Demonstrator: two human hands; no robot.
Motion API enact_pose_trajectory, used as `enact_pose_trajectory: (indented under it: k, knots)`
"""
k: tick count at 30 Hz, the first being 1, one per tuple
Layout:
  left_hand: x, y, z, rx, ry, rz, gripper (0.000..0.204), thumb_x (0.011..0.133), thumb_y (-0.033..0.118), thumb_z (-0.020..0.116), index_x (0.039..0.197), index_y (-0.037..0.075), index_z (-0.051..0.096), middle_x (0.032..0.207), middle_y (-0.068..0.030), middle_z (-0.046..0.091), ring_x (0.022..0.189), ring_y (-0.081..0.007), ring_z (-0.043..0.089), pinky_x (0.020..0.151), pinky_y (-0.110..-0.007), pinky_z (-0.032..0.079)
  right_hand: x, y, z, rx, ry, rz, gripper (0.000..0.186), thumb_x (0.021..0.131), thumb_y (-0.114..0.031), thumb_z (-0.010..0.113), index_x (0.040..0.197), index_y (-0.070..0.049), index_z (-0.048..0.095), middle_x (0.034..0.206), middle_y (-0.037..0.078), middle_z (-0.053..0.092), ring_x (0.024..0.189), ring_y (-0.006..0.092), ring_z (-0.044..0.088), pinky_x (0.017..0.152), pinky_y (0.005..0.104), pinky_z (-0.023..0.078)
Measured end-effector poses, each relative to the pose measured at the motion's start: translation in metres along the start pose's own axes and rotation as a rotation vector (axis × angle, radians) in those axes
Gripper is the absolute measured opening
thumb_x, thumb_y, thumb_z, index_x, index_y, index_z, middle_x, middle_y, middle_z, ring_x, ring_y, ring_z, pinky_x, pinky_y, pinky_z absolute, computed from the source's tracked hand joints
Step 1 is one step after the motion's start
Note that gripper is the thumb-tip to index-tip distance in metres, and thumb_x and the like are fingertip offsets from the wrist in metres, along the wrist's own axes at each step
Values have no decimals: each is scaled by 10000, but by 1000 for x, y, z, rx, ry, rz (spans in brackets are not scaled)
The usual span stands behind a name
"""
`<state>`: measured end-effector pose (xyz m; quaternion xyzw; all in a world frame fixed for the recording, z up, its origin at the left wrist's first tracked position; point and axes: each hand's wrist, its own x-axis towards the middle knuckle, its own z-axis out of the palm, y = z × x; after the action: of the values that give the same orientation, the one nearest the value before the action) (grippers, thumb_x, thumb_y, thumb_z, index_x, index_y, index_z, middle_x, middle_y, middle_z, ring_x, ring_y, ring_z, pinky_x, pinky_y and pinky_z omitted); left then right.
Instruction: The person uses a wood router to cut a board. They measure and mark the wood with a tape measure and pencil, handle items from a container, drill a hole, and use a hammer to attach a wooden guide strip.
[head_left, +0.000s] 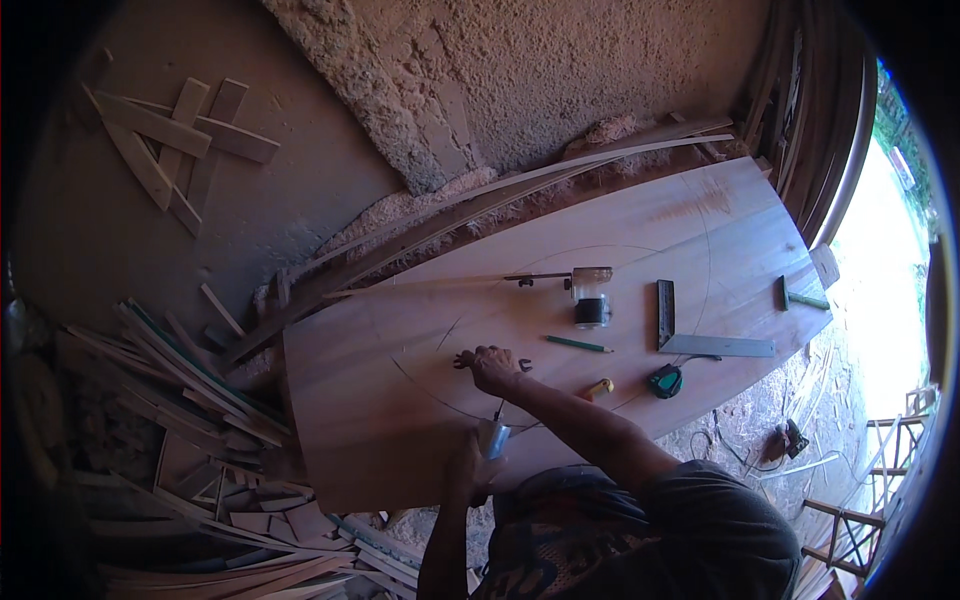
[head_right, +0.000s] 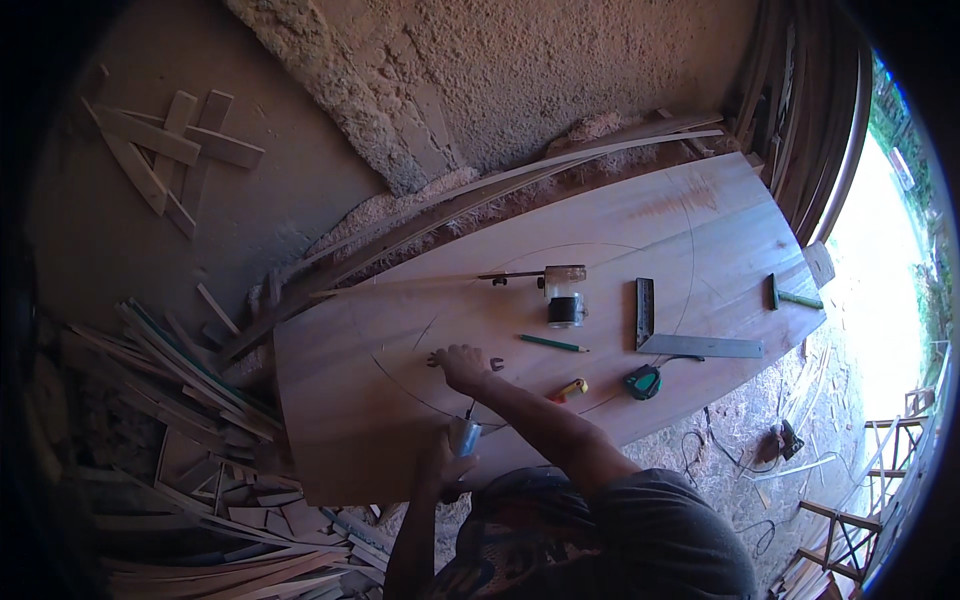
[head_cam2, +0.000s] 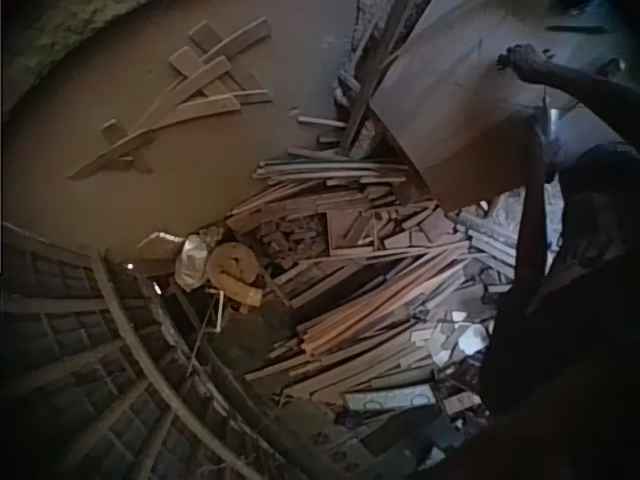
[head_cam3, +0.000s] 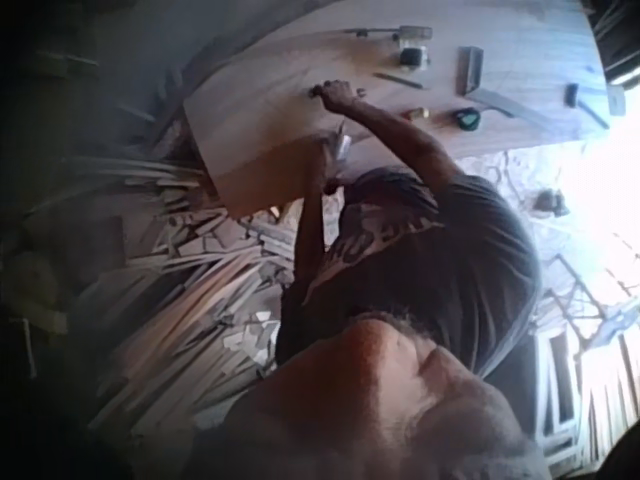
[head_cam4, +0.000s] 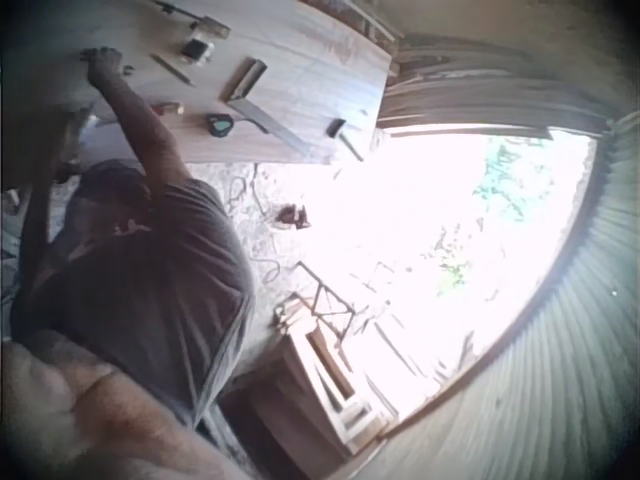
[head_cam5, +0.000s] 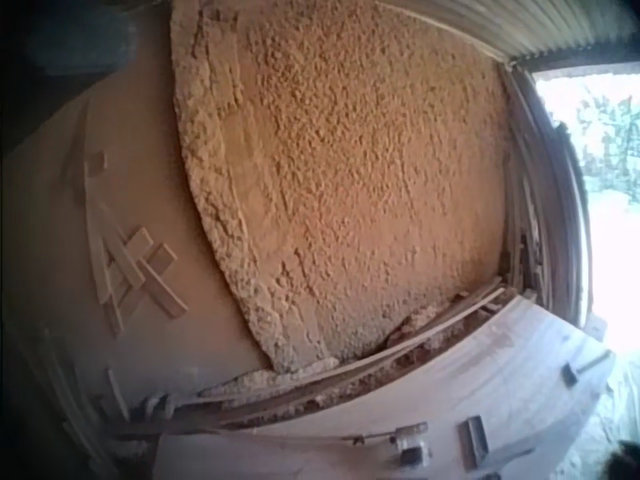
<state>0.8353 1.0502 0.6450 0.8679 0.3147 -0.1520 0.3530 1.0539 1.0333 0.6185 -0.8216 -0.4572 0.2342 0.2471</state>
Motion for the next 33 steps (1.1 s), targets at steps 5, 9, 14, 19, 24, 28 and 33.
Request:
enact_pose_trajectory:
  k: [5,9,14,19,24,28,33]
  knots:
    - [-3,-28,14,-516,161,78,667,744,265,845,1235,10,472,1084,-184,637,904,-296,668,768,-425,552,-27,52,-7,-24,18,-19,389,941,-172,522,1305,-287,592,1205,158,575,1199,360,542,943,494,464]
    - [-8,11,-11,-875,191,151,544,792,154,829,1184,28,474,955,-54,588,811,-131,608,682,-326,542,-62,52,-33,-40,163,-117,424,895,-225,673,1308,-161,607,1172,124,597,1139,336,572,955,486,459]
    - [-4,33,-25,-1003,140,239,494,850,170,791,1204,33,475,995,-47,575,830,-133,609,697,-316,543,-106,61,-49,244,477,-184,304,884,-117,689,1185,-74,682,1133,150,650,1086,336,618,934,442,493]
    - [5,36,-13,-1180,-14,225,556,881,299,773,1272,41,473,1082,-40,562,952,-137,589,801,-337,538,-127,119,-90,501,773,139,282,965,-124,598,1229,-41,654,1110,200,651,933,294,687,804,418,553]
    - [8,70,-14,-1131,-166,290,585,873,347,777,1278,47,481,1075,-30,563,967,-132,577,807,-328,526,-121,214,-132,752,729,359,677,939,-440,654,1478,-89,443,1387,273,496,1223,352,563,986,441,481]
    - [4,79,-16,-1036,-183,336,563,858,298,803,1256,48,492,1035,-21,573,925,-126,585,792,-316,527,-104,195,-175,989,552,336,913,853,-543,723,1555,-115,325,1524,342,323,1394,419,405,1084,512,401]
    - [5,90,6,-931,-102,273,539,843,206,803,1266,66,498,1019,-13,562,906,-107,571,773,-287,512,-69,227,-180,928,226,184,1029,757,-543,800,1567,-128,320,1618,187,271,1459,385,325,1095,561,384]
